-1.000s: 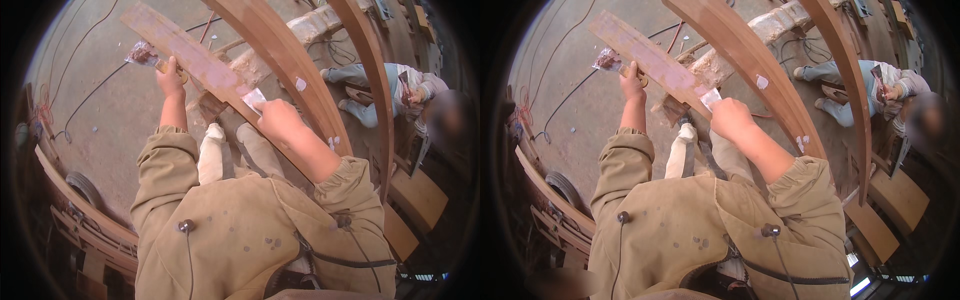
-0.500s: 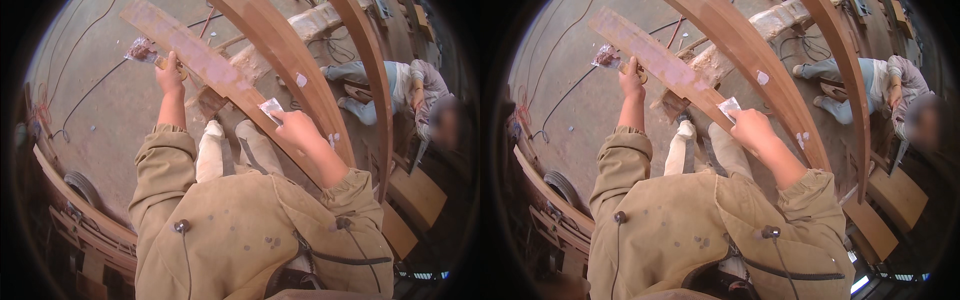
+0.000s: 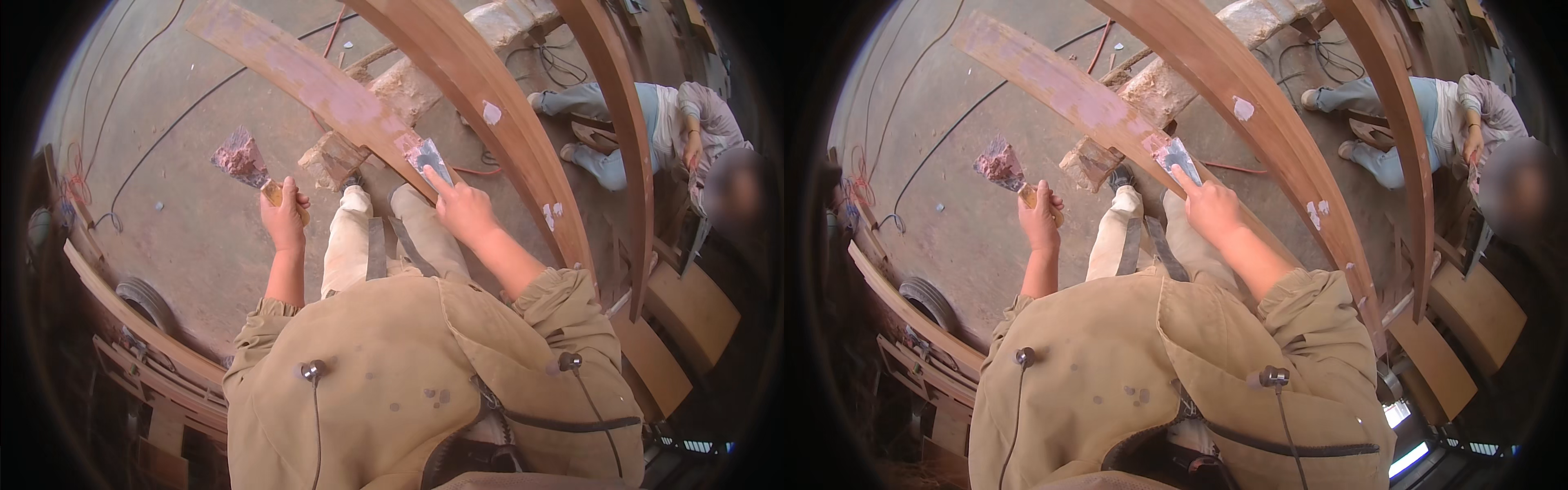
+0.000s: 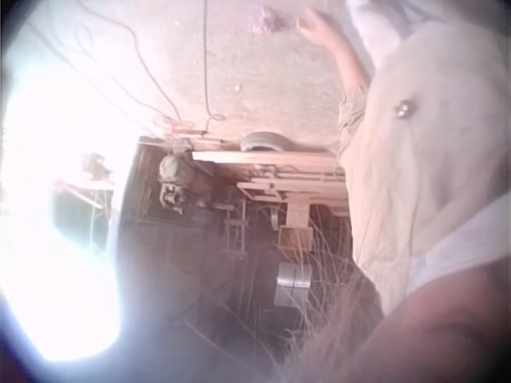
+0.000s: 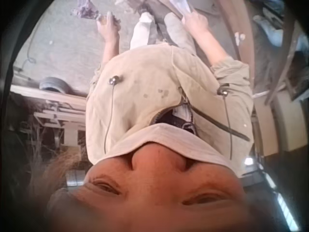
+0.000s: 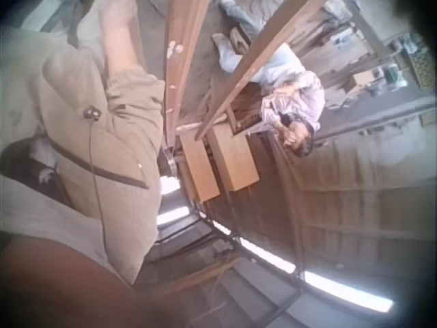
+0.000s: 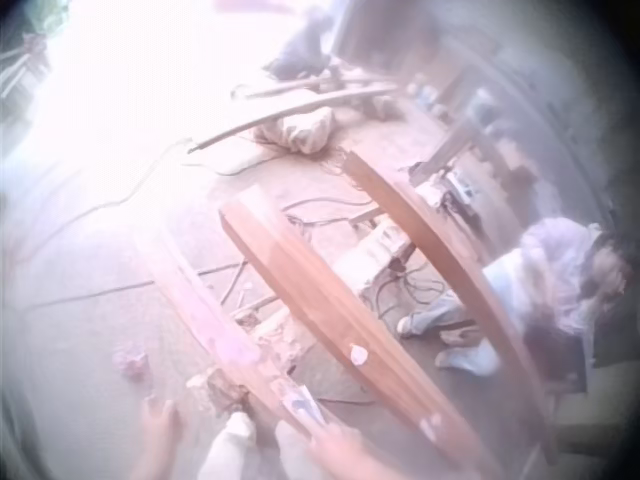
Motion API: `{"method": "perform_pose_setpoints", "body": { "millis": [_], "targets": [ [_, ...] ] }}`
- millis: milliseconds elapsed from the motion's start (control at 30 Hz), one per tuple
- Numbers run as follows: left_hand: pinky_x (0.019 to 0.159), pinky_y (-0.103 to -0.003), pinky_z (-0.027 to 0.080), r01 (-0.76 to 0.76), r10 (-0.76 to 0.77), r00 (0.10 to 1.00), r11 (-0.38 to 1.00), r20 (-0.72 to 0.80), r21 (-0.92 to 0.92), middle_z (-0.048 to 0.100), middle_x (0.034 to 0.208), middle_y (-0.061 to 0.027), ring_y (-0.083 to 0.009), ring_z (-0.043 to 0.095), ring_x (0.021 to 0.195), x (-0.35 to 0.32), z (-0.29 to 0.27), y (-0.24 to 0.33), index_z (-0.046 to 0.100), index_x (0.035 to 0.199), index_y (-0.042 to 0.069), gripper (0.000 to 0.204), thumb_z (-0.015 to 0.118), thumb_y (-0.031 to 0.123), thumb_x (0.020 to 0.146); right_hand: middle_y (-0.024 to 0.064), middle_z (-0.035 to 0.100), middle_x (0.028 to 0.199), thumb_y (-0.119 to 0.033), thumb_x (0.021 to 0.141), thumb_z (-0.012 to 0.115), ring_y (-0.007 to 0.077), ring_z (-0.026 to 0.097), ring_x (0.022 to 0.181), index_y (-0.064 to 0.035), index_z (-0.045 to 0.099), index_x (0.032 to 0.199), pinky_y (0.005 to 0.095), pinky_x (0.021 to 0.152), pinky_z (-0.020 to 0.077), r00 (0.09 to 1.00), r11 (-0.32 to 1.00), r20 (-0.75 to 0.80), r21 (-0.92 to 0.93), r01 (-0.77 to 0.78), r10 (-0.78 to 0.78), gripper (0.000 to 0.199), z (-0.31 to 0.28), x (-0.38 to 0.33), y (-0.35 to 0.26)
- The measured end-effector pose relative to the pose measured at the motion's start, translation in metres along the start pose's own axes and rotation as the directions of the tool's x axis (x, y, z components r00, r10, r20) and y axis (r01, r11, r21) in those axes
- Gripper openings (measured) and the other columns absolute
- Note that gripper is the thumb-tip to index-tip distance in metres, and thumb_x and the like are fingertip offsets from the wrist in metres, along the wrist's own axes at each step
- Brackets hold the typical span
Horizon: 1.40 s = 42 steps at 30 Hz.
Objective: The person applies a pinkish filler to curved wooden planks using a putty knife, spreading it along the surface and edges. They repeatedly scoop filler from a container and smooth it onto the wood, working on multiple planks in a workshop setting.
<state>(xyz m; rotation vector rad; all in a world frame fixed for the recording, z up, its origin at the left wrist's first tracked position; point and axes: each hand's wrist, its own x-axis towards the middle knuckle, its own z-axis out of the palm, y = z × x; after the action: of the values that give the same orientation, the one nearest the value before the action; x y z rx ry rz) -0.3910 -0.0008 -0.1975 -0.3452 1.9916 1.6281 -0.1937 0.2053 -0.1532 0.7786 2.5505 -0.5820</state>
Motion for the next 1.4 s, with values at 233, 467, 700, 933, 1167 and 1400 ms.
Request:
{"method": "perform_pose_setpoints", "body": {
  "millis": [233,467,700,933,1167,1400],
  "targets": [
    [0.050,-0.023,0.045,-0.006,0.006,1.000,1.000,0.008,-0.029,0.053,0.070,-0.0032,-0.0104,0.052,0.054,-0.028,-0.022,0.016,0.046,0.087,0.005,0.019,0.060,0.018,0.086,0.0190,0.062,0.072,-0.011,0.072,0.051,0.0360,0.060,0.068,-0.0165,0.051,0.124,0.0445,0.066,0.0491,0.998,0.987,0.050,0.152,-0.052,0.045,0.053,-0.049,0.020,-0.017],
    [0.049,-0.023,0.043,0.053,-0.050,0.997,0.996,0.051,-0.065,0.051,0.068,-0.0029,-0.0109,0.052,0.054,-0.045,-0.034,0.025,0.045,0.087,0.006,0.019,0.060,0.018,0.086,0.0238,0.061,0.079,-0.009,0.070,0.050,0.0375,0.059,0.076,-0.0126,0.056,0.119,0.0433,0.073,0.0471,0.980,0.992,0.183,0.089,-0.094,0.076,0.049,-0.054,0.016,-0.021],
    [0.051,-0.023,0.043,0.113,-0.103,0.987,0.990,0.123,-0.080,0.051,0.068,-0.0031,-0.0110,0.051,0.054,-0.054,-0.032,0.030,0.046,0.087,0.005,0.019,0.061,0.016,0.085,0.0197,0.063,0.086,-0.009,0.070,0.052,0.0350,0.061,0.083,-0.0142,0.057,0.118,0.0429,0.076,0.0482,0.975,0.982,0.173,0.104,-0.159,0.140,0.049,-0.053,0.026,-0.038],
    [0.050,-0.023,0.043,0.136,-0.128,0.978,0.990,0.162,-0.039,0.052,0.066,-0.0033,-0.0107,0.051,0.053,-0.056,-0.039,0.041,0.047,0.088,0.005,0.019,0.061,0.016,0.084,0.0180,0.063,0.091,-0.009,0.069,0.053,0.0341,0.060,0.086,-0.0161,0.057,0.118,0.0417,0.078,0.0479,0.982,0.988,0.162,0.106,-0.114,0.095,0.049,-0.071,0.027,-0.029],
    [0.050,-0.023,0.042,0.130,-0.124,0.972,0.991,0.200,-0.017,0.053,0.065,-0.0034,-0.0106,0.051,0.052,-0.060,-0.042,0.050,0.047,0.088,0.004,0.019,0.061,0.016,0.084,0.0175,0.064,0.089,-0.010,0.069,0.052,0.0351,0.060,0.085,-0.0175,0.061,0.113,0.0426,0.078,0.0474,0.977,0.981,0.155,0.103,-0.166,0.149,0.046,-0.050,0.001,-0.019],
    [0.049,-0.024,0.042,0.123,-0.129,0.963,0.992,0.236,0.037,0.053,0.065,-0.0032,-0.0109,0.051,0.052,-0.064,-0.042,0.057,0.047,0.088,0.005,0.020,0.062,0.017,0.083,0.0214,0.062,0.076,-0.011,0.069,0.052,0.0368,0.060,0.071,-0.0243,0.055,0.121,0.0444,0.068,0.0486,0.980,0.970,-0.040,0.158,-0.186,0.194,0.054,-0.010,-0.004,-0.017]
  ]
}}
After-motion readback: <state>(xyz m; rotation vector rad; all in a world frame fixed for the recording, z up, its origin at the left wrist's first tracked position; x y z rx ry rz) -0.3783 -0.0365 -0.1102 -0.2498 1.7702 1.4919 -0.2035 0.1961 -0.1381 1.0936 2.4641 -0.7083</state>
